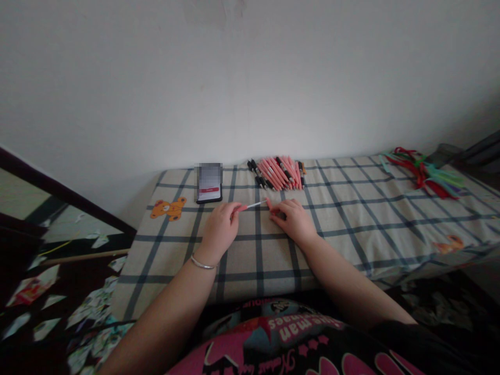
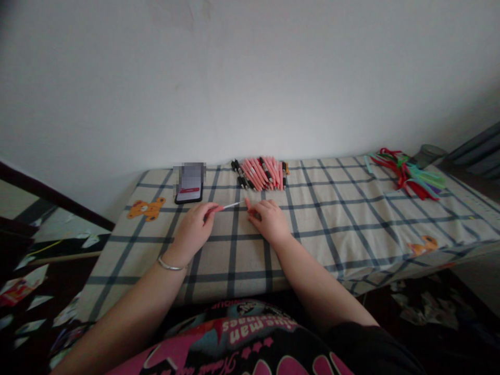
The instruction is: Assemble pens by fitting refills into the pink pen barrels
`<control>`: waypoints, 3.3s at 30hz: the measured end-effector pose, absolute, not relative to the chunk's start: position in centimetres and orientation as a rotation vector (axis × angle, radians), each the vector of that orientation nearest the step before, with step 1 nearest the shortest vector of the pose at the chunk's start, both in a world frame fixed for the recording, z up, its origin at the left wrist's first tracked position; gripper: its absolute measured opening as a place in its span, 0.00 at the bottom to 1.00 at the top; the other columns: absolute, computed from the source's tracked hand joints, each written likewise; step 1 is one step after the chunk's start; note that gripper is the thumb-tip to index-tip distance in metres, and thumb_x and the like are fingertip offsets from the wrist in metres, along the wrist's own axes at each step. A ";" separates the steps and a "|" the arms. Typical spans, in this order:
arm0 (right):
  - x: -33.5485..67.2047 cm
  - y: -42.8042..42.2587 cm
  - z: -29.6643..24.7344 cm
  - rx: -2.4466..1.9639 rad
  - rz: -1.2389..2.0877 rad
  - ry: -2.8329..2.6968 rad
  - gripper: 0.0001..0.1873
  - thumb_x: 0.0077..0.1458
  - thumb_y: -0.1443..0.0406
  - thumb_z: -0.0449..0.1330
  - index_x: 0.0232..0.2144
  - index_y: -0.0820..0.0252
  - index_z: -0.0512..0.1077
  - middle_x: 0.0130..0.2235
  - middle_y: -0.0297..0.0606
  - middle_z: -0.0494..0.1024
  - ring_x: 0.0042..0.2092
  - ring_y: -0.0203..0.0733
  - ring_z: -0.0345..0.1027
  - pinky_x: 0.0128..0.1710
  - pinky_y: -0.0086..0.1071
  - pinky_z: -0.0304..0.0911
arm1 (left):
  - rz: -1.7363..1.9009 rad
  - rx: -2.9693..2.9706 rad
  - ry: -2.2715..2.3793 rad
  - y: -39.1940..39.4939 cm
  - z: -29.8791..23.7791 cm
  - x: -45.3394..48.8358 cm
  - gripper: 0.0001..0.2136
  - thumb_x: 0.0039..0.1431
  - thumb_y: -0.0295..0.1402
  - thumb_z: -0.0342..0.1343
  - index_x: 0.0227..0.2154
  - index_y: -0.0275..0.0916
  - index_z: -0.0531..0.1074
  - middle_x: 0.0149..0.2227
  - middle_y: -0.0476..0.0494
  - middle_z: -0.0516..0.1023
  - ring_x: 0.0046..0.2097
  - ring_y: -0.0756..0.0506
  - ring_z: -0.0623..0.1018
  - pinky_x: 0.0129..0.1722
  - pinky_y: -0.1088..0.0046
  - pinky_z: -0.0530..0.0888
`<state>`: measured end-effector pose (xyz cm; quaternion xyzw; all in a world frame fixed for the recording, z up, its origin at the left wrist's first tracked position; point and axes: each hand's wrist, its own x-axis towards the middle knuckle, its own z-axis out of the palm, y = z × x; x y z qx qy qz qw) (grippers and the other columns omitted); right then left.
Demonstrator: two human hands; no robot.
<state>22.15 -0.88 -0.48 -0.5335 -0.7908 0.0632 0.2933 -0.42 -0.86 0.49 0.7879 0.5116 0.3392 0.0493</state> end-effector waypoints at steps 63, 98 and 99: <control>22.7 -0.4 -1.2 -1.615 -0.006 -1.808 0.06 0.50 0.59 0.62 0.29 0.55 0.74 0.35 0.39 0.75 0.43 0.49 0.64 0.47 0.44 0.54 | 0.920 2.477 1.477 -0.8 0.3 -0.4 0.10 0.61 0.26 0.47 0.41 0.39 0.71 0.37 0.44 0.75 0.41 0.45 0.73 0.44 0.65 0.70; 22.2 -1.1 -0.3 -1.198 0.401 -1.838 0.04 0.51 0.65 0.61 0.32 0.57 0.72 0.35 0.37 0.77 0.41 0.44 0.67 0.46 0.39 0.58 | 0.833 2.520 1.282 -1.2 0.8 0.1 0.10 0.61 0.26 0.48 0.40 0.39 0.73 0.38 0.44 0.75 0.41 0.45 0.74 0.43 0.67 0.71; 22.2 -1.1 -0.3 -1.202 0.377 -1.868 0.05 0.50 0.65 0.62 0.33 0.57 0.73 0.36 0.37 0.77 0.42 0.44 0.67 0.46 0.39 0.58 | 0.848 2.506 1.278 -1.1 0.8 0.1 0.10 0.61 0.26 0.47 0.41 0.39 0.72 0.38 0.44 0.75 0.41 0.46 0.74 0.43 0.66 0.71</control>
